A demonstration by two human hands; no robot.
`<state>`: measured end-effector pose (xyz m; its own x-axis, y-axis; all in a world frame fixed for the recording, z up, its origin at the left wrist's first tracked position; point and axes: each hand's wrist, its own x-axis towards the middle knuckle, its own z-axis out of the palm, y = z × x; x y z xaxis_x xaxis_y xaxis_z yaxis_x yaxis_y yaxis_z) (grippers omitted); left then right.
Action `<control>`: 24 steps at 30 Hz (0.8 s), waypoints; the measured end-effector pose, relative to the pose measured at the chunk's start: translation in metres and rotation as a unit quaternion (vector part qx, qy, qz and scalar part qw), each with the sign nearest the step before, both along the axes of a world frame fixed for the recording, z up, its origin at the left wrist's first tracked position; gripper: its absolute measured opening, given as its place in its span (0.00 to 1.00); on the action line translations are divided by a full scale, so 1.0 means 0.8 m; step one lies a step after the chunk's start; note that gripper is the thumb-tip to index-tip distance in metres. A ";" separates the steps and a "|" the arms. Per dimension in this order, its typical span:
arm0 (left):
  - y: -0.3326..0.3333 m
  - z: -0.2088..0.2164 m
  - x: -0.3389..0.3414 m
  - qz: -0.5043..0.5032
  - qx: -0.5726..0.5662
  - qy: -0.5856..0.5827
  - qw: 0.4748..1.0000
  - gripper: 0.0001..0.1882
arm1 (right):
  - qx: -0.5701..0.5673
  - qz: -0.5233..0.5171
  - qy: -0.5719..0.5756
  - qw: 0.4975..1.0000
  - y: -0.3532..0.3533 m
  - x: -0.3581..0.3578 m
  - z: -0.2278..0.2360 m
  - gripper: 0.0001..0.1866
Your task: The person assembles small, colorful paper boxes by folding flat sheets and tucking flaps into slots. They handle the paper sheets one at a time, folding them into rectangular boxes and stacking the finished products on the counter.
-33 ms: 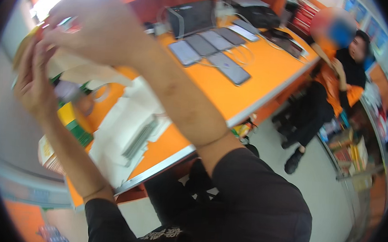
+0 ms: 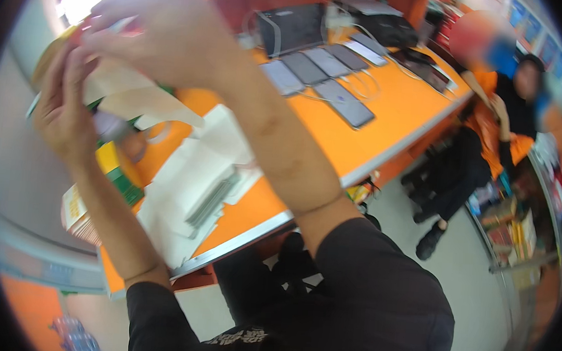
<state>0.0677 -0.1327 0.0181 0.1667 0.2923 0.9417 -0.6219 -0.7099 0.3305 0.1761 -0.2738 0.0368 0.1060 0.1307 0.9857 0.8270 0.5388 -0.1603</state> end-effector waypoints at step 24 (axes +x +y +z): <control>-0.007 0.020 -0.006 -0.027 -0.162 -0.030 0.986 0.16 | -0.079 -0.069 -0.058 0.993 0.015 -0.001 -0.007 0.19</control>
